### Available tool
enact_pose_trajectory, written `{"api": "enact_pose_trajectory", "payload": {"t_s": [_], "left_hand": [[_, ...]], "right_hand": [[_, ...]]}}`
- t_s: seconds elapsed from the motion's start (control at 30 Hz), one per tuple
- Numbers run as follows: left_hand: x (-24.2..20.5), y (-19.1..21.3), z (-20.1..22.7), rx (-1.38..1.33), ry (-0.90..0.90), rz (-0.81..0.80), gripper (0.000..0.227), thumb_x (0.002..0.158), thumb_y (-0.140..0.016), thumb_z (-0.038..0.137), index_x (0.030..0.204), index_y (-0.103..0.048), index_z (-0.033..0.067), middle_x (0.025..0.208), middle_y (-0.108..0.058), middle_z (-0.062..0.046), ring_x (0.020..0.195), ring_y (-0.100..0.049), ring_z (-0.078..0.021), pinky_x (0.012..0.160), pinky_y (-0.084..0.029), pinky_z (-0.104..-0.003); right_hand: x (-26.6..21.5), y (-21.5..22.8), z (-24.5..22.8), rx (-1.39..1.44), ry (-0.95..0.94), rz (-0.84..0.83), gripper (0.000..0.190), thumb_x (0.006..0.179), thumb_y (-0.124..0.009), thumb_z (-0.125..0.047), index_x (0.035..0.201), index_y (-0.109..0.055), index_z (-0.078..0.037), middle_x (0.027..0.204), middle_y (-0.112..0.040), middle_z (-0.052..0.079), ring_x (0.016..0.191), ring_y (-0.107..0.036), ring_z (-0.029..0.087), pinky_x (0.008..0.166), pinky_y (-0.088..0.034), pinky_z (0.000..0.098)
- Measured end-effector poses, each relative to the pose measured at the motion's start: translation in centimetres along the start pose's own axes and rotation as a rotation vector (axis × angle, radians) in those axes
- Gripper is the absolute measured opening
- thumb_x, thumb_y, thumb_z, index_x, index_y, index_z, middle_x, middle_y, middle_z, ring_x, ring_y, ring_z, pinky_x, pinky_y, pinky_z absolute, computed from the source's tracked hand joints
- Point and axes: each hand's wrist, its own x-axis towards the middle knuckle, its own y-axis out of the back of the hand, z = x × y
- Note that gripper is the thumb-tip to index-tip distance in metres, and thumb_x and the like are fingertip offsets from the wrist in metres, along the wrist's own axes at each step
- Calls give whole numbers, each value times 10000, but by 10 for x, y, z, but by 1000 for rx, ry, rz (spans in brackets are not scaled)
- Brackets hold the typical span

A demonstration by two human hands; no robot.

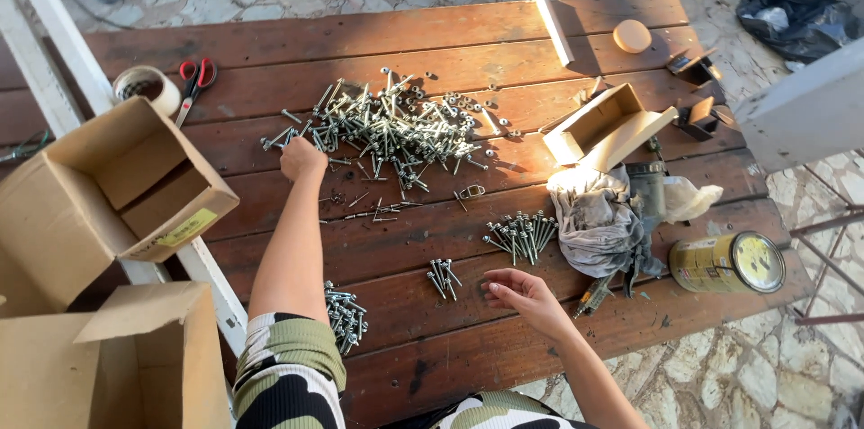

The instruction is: Assembling small hardware by threading screws through metal eyelets on a wooden table.

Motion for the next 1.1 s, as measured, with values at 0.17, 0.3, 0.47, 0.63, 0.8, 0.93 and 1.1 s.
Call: {"api": "enact_pose_trajectory", "payload": {"t_s": [0.17,0.3,0.47,0.63,0.8,0.93,1.1], "left_hand": [[-20,38,7,-166,173,-152,317,706,-923,134,937,-738,21,659,-725,-126,529,-723,-253,618,-636,-420],[-58,76,16,-620,424,-223,271,778,-900,76,985,-747,-9,891,-775,-138,687,-764,-193,623,-665,-272],[-76,78,-8,-952,551,-62,355,764,-888,26,1090,-748,17,900,-769,-160,681,-764,-213,595,-675,-267],[-120,106,20,-1285,435,-12,297,765,-871,-23,1028,-734,-25,800,-740,-145,640,-692,-155,602,-684,-290],[-243,135,78,-1341,-221,-415,241,864,-802,-4,1099,-763,29,957,-782,-146,761,-762,-195,586,-673,-260],[-326,113,91,-1467,-304,-608,241,869,-810,115,1072,-767,-7,977,-808,-154,762,-780,-217,594,-688,-258],[-375,68,84,-1483,-57,-623,160,889,-765,141,954,-760,-6,865,-769,-162,714,-744,-243,619,-660,-365]], "right_hand": [[-3,3,-8,-5,40,-28,316,952,-703,-66,1244,-714,55,1053,-785,196,931,-764,236,848,-644,399],[-9,8,-21,-108,-15,-71,375,941,-670,-134,1274,-699,34,1131,-789,175,932,-769,232,854,-648,334],[-15,13,-27,-107,-37,-115,371,937,-676,-138,1265,-704,33,1126,-792,183,946,-774,243,870,-642,338],[-21,18,-47,-111,7,-164,365,941,-664,-128,1262,-707,43,1115,-792,194,938,-783,255,880,-657,353],[-40,6,-92,-130,15,-102,338,953,-653,-112,1264,-725,0,1145,-801,162,1009,-763,238,914,-630,344],[-34,25,-115,-100,183,-236,383,936,-679,-164,1292,-702,-23,1091,-787,117,952,-747,196,854,-609,303],[-134,40,-237,73,1542,194,413,1141,-369,12,1547,-433,-20,607,-328,23,468,-310,118,444,-280,261]]}}
